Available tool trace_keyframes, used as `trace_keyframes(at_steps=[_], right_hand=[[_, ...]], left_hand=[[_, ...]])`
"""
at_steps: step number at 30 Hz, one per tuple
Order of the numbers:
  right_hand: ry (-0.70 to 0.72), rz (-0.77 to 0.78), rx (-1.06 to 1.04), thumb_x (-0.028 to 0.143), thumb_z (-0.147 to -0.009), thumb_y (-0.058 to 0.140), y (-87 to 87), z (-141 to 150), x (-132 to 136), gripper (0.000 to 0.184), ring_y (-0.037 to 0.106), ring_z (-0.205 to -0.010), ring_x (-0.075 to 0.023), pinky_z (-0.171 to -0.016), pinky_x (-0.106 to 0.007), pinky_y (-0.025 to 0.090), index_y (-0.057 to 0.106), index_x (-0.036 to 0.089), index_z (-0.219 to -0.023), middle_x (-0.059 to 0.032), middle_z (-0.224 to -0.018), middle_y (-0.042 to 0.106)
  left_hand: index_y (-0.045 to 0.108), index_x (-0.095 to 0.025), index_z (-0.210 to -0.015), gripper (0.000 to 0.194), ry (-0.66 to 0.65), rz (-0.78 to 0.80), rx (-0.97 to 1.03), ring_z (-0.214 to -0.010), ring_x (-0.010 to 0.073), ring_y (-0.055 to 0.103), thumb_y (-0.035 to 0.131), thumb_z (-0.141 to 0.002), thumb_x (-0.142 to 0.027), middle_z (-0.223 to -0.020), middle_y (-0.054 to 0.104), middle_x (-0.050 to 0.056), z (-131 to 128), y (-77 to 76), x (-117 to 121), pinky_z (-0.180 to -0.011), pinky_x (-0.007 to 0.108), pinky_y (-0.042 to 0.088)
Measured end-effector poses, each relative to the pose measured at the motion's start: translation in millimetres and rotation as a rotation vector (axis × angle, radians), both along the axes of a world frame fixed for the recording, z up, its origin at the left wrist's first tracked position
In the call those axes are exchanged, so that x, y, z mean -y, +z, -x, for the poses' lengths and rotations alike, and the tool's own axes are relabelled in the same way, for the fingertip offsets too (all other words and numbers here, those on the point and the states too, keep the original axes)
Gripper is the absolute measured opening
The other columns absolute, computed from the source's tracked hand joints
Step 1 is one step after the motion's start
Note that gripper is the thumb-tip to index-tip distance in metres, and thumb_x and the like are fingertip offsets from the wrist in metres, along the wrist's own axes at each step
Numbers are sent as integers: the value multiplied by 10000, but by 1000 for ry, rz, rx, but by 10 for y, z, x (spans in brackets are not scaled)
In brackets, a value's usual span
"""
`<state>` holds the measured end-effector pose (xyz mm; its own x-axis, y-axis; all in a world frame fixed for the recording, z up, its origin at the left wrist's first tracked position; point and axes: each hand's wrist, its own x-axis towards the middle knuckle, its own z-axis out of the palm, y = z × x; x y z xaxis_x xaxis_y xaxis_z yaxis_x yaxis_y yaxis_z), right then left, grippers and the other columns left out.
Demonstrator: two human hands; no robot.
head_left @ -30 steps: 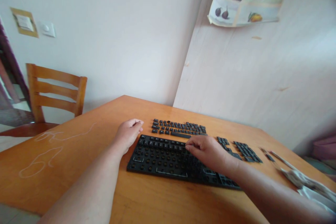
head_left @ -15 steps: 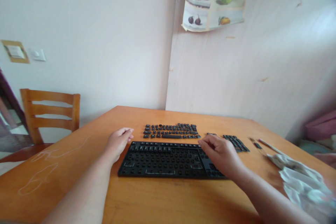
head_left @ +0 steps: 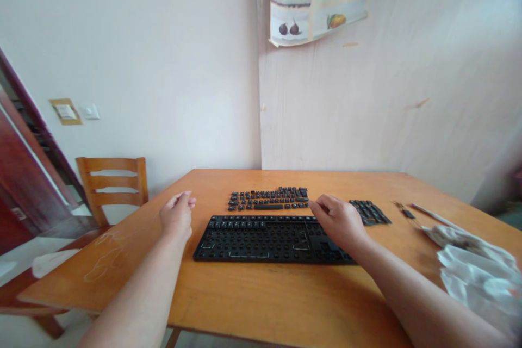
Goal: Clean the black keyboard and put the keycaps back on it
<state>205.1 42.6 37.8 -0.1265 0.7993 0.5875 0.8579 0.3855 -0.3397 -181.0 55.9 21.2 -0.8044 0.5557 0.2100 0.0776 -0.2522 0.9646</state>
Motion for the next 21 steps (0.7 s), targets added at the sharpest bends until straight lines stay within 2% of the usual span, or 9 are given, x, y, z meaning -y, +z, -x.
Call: trace_keyframes(at_steps=[2,4,8,11,13,16,21], right_hand=[[-5,0,-10,492,-911,415,-15,-5,-12,413,485,-554,-140,-543,-260,267,500,222,-610,1,-602,575],[-10,9,-18,508,-911,406,-26,1,-16,424,486,-549,-145,-540,-262,262,503,225,-611,1,-587,569],[-13,26,-34,527,-914,392,-39,26,-11,438,497,-554,-149,-537,-263,255,490,226,-612,4,-566,545],[-13,34,-34,522,-912,398,-48,25,-19,426,502,-557,-150,-536,-263,252,491,225,-621,4,-571,546],[-15,35,-29,518,-911,402,-59,14,-32,424,506,-556,-150,-537,-264,256,488,226,-616,5,-570,547],[-9,30,-24,511,-911,405,-72,-1,-49,418,508,-553,-152,-538,-264,269,493,229,-616,5,-577,554],[30,29,-32,492,-905,425,-85,8,-41,389,531,-569,-163,-553,-269,305,543,235,-639,-4,-592,587]], left_hand=[[595,-156,-771,214,51,-59,149,-582,102,537,642,-631,-311,-681,618,8,4,153,23,-507,194,360],[563,-167,-779,193,47,-106,321,-576,85,528,620,-628,-273,-702,603,-2,-3,313,38,-495,179,344],[509,-181,-809,161,4,-134,391,-579,82,533,521,-680,-277,-754,588,15,-103,571,12,-497,187,366],[506,-194,-851,198,-44,-159,371,-645,105,577,494,-705,-327,-806,600,37,-255,662,-61,-514,202,397],[510,-198,-884,243,-61,-166,350,-694,121,601,477,-715,-370,-841,609,50,-363,659,-123,-527,210,412],[516,-197,-921,300,-64,-163,333,-730,128,613,461,-716,-408,-881,618,57,-476,567,-211,-545,216,419],[526,-193,-925,309,-32,-143,363,-710,119,600,502,-692,-396,-873,623,48,-415,343,-276,-553,214,406]])
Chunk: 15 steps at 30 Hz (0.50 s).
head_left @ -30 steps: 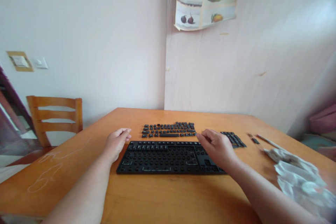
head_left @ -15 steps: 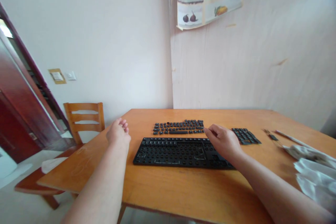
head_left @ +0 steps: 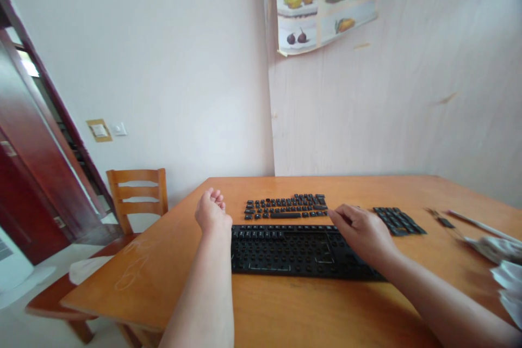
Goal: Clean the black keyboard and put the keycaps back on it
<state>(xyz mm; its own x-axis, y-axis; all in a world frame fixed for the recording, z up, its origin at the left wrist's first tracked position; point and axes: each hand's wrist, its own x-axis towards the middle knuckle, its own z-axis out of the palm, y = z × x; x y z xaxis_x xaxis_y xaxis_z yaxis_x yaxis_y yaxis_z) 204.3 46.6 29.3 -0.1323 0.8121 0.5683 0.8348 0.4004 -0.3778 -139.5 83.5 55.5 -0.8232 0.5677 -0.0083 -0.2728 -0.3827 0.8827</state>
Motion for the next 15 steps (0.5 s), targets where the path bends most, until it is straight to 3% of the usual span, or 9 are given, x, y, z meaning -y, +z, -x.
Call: trace_keyframes(at_steps=[6,10,15], right_hand=[[18,33,-88,485,-893,450,-24,-9,-25,346,575,-621,-180,-581,-275,363,651,237,-759,-16,-668,650],[27,109,-150,470,-891,459,56,12,-65,328,591,-663,-176,-602,-271,394,683,235,-851,-7,-704,661],[136,136,6,398,-867,499,228,88,-280,267,591,-720,-177,-660,-277,414,694,216,-869,-32,-780,667]], left_hand=[[512,-202,-882,206,1,47,93,-683,104,582,500,-713,-320,-858,605,34,273,-91,59,-551,211,405],[513,-208,-890,187,-14,86,158,-704,111,580,498,-721,-287,-888,598,42,322,-101,67,-548,212,399],[555,-213,-902,193,-75,135,201,-754,132,591,517,-729,-288,-913,608,45,246,-98,18,-576,233,400]])
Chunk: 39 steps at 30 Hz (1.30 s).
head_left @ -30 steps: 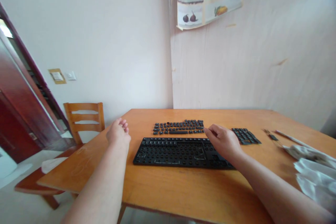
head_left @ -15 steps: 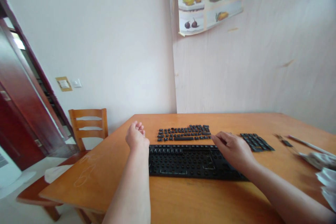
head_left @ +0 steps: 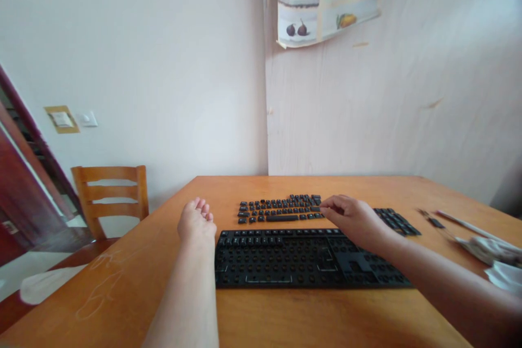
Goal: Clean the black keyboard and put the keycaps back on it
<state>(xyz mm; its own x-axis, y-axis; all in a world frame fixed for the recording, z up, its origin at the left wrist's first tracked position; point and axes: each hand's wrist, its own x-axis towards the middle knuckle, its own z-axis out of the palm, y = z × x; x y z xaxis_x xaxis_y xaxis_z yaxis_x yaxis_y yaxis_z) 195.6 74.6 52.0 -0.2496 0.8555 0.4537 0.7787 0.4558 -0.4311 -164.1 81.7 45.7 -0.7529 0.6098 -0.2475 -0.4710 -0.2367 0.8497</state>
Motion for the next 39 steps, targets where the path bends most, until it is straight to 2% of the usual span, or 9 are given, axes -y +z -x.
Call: trace_keyframes(at_steps=[3,7,11,16,27,39], right_hand=[[5,8,141,351,-851,510,67,31,-296,245,590,-750,-176,-682,-273,414,707,208,-828,-54,-823,669],[-69,131,352,310,-819,552,108,105,-751,222,603,-792,-173,-676,-258,407,738,213,-890,-74,-913,688],[-81,163,410,313,-796,576,105,228,-1118,216,610,-860,-192,-701,-270,420,755,243,-895,-74,-977,698],[-56,221,447,285,-750,626,35,387,-1433,217,627,-895,-193,-732,-271,442,770,274,-912,-55,-989,720],[-7,278,468,335,-730,694,-64,596,-1681,217,627,-955,-203,-781,-274,466,771,287,-927,-54,-1038,713],[6,324,466,307,-677,723,-160,647,-1836,184,634,-916,-206,-763,-278,464,780,293,-851,-35,-934,728]], left_hand=[[574,-211,-900,171,-33,6,16,-790,124,588,507,-762,-285,-957,612,39,-42,10,-28,-597,227,393],[598,-195,-864,140,-35,-21,70,-813,105,576,539,-771,-282,-986,615,28,-85,24,-43,-610,212,370],[610,-184,-835,109,-22,-22,94,-798,96,567,570,-761,-253,-983,621,22,-123,41,-45,-623,216,363],[623,-183,-819,87,-29,-17,98,-784,91,563,583,-761,-235,-997,630,14,-152,44,-68,-623,222,357],[628,-174,-792,82,-43,2,94,-727,84,548,621,-733,-230,-951,639,13,-200,29,-116,-592,220,347],[647,-172,-790,80,-52,11,90,-724,87,555,621,-756,-239,-951,651,13,-253,11,-144,-610,229,342]])
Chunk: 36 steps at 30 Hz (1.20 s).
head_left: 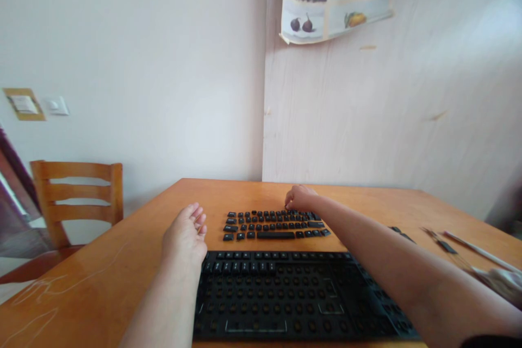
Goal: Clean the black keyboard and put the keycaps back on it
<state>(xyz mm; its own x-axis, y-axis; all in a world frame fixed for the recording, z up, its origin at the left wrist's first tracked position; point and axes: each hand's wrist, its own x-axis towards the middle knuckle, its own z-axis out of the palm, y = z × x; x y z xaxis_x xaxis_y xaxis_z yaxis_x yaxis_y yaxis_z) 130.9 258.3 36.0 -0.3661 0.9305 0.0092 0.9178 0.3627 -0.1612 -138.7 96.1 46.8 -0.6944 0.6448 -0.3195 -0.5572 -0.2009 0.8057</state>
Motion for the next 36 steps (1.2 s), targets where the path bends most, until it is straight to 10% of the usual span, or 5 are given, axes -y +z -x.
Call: trace_keyframes(at_steps=[15,28,36], right_hand=[[26,2,-114,279,-718,680,35,-5,62,179,626,-717,-140,-605,-228,425,760,202,-858,-39,-806,730],[441,-92,-182,305,-774,658,257,29,1451,128,577,-800,-157,-739,-266,416,732,214,-827,-27,-809,672],[403,-91,-155,281,-770,678,94,17,1764,99,546,-853,-177,-779,-288,397,715,214,-832,-34,-830,640]], left_hand=[[656,-168,-801,141,-16,10,-25,-708,83,555,659,-686,-248,-933,659,19,-25,9,10,-600,226,353],[679,-159,-813,212,-118,-2,-64,-649,88,553,666,-640,-282,-933,681,41,-74,-42,-29,-560,218,345],[701,-140,-800,275,-220,-23,-211,-607,102,562,699,-578,-302,-811,693,66,-164,-61,-9,-553,226,360]])
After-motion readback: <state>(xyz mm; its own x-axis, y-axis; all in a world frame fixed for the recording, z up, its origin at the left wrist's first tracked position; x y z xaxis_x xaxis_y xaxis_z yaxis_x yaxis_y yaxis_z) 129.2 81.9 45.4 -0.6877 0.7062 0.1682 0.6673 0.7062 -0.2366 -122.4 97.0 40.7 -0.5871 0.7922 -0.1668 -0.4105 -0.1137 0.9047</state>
